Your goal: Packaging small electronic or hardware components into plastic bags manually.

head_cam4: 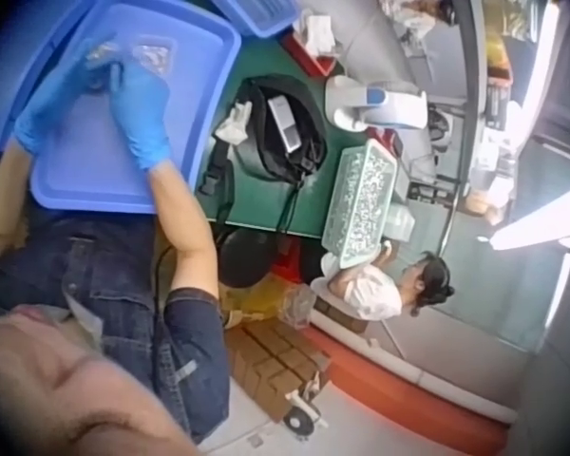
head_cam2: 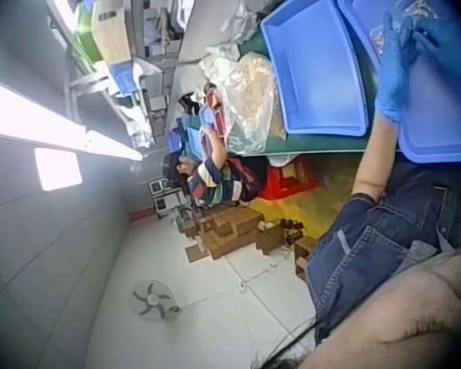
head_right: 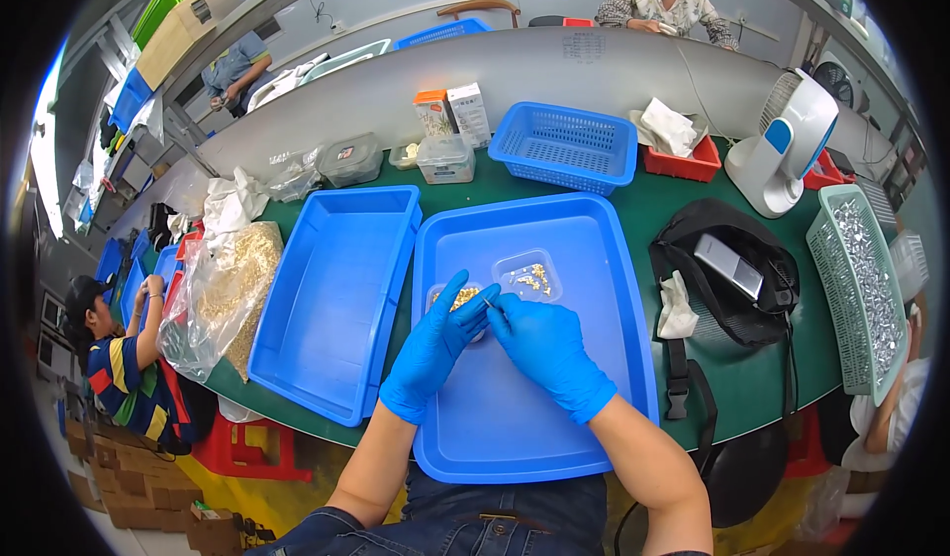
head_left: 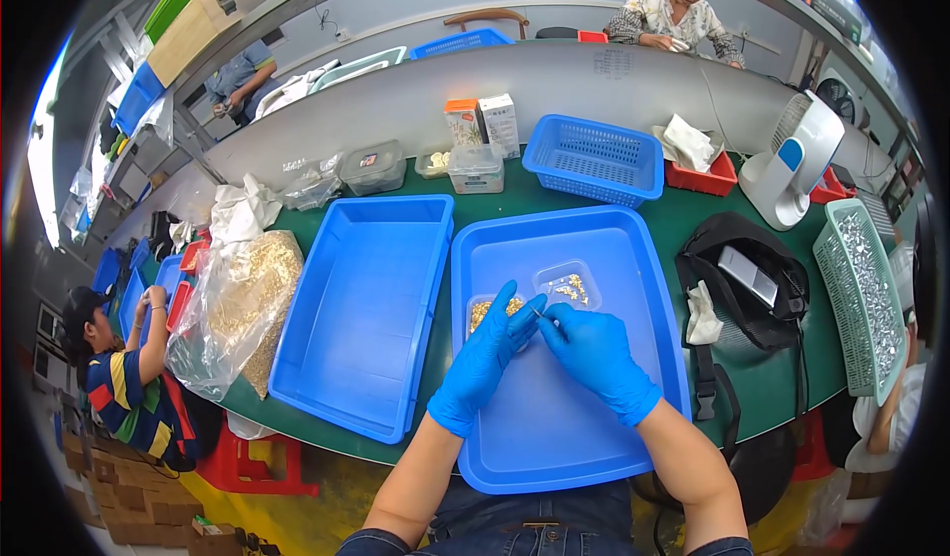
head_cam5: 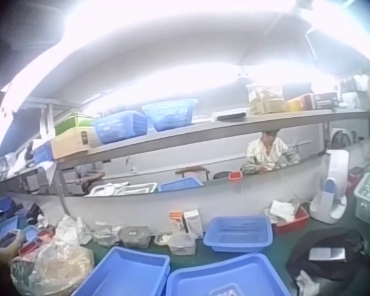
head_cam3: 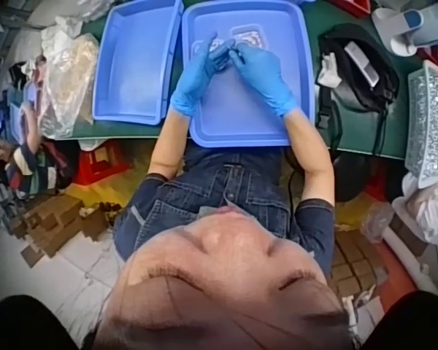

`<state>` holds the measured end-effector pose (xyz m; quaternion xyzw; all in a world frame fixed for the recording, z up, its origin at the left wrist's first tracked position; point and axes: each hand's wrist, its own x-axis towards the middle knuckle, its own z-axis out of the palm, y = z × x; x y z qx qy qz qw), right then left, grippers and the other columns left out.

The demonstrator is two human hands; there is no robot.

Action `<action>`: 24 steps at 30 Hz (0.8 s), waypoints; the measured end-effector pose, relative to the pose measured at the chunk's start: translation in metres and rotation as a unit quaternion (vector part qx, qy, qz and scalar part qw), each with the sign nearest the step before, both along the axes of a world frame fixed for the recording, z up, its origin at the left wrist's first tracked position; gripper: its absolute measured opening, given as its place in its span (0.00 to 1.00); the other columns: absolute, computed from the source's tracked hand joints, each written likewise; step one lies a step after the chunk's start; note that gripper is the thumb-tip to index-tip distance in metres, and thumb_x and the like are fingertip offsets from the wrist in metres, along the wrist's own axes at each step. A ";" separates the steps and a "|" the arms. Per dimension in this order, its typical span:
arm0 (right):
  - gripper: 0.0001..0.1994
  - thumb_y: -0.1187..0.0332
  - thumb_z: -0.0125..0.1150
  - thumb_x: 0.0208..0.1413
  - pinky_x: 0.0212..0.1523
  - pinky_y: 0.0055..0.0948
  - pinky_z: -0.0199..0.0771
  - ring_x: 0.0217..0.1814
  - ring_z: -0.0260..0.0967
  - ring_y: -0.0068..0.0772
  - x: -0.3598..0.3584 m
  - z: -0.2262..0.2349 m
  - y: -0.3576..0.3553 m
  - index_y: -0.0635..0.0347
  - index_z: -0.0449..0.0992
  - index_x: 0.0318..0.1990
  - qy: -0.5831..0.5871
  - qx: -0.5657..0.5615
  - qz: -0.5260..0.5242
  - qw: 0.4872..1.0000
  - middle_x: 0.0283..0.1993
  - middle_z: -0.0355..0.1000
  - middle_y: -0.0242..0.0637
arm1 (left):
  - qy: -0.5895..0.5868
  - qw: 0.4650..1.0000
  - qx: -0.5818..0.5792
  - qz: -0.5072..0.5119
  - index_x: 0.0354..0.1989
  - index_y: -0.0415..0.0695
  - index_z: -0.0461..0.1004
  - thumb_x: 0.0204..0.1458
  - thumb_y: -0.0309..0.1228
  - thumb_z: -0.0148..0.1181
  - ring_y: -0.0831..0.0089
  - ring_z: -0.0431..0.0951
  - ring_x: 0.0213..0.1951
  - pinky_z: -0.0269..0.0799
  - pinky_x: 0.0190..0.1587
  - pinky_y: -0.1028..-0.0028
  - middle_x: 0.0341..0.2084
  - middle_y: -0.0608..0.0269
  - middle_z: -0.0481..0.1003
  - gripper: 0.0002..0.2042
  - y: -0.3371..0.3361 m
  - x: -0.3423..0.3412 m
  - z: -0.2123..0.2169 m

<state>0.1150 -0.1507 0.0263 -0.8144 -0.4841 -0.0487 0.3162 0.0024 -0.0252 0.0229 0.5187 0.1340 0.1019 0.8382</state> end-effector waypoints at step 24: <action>0.08 0.67 0.54 0.51 0.37 0.41 0.71 0.37 0.71 0.47 0.135 -0.037 0.023 0.55 0.77 0.37 -0.073 -0.037 -0.067 0.994 0.36 0.73 0.43 | 0.041 0.717 0.659 0.224 0.25 0.47 0.75 0.41 0.28 0.62 0.63 0.72 0.34 0.60 0.42 0.65 0.27 0.63 0.73 0.03 0.036 0.000 -0.038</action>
